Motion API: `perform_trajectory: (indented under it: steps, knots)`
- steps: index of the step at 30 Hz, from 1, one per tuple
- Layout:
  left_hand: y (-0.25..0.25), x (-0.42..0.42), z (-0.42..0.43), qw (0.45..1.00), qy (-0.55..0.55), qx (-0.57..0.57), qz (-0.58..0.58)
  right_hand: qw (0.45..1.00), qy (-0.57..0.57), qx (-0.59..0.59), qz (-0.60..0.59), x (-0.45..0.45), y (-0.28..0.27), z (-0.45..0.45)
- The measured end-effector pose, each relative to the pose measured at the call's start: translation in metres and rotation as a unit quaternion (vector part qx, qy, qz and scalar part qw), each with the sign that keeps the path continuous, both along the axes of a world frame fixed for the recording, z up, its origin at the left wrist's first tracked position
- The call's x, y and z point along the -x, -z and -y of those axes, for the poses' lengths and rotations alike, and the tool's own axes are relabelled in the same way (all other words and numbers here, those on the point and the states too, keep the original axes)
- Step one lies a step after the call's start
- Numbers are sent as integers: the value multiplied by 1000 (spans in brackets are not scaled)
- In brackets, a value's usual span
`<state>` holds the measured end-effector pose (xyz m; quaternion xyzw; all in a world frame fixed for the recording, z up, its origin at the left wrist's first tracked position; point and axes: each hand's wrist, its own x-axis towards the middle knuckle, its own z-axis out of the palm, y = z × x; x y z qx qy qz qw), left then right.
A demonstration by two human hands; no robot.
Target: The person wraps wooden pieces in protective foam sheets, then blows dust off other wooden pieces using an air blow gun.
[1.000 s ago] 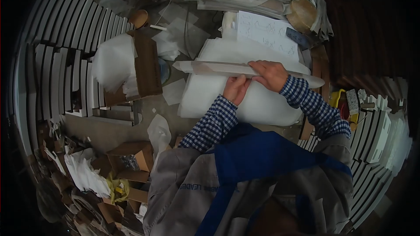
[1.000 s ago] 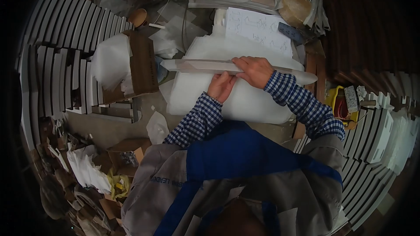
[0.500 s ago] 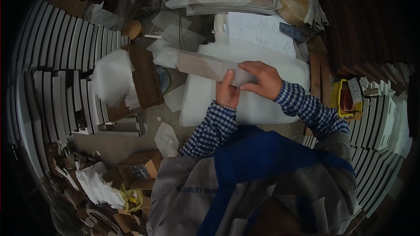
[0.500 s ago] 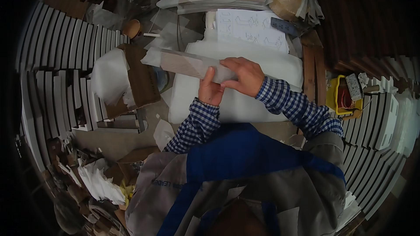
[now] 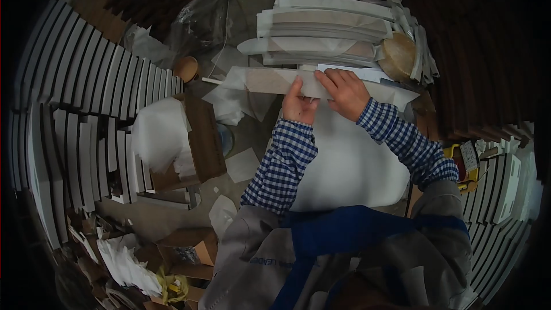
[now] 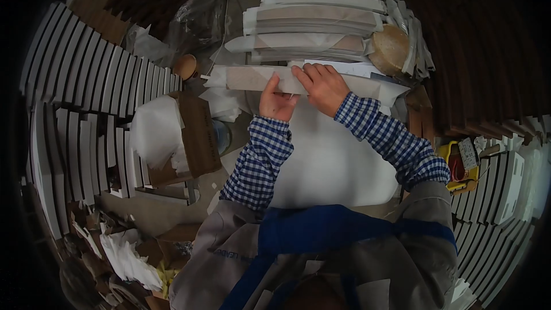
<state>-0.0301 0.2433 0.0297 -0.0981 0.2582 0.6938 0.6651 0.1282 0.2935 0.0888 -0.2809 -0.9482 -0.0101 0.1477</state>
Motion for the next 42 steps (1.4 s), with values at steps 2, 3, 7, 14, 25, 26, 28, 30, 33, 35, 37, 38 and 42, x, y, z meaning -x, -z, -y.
perform_trajectory:
  steps: [2,3,7,14,25,26,28,30,33,35,37,38,42]
  knots:
    - [-3,30,-15,999,-51,-6,-8,1000,3,-2,8,7,8,-39]
    - [-5,47,-19,996,-81,-8,-25,1000,3,1,20,9,12,-59]
    - [11,92,-12,986,-149,21,-72,998,13,44,50,25,40,-137]
    - [73,110,73,979,-80,66,-178,994,72,-9,76,28,121,-184]
    - [101,130,146,986,-19,51,-157,968,206,-145,15,34,127,-162]
    - [99,133,150,985,-29,65,-159,963,226,-147,17,33,129,-162]
    - [95,139,150,984,-28,72,-162,966,210,-149,18,34,131,-161]
    - [93,151,145,972,36,16,-231,966,209,-153,9,32,133,-162]
    - [81,176,80,911,51,76,-402,972,199,-125,-22,27,127,-155]
    - [77,185,18,853,32,92,-513,973,205,-100,-43,21,118,-145]
    - [85,196,-49,831,57,72,-548,970,208,-40,-119,10,106,-122]
    - [80,189,-75,819,56,73,-566,968,222,14,-116,0,105,-116]
    - [112,183,-170,832,64,8,-551,959,264,2,-105,-65,106,-101]
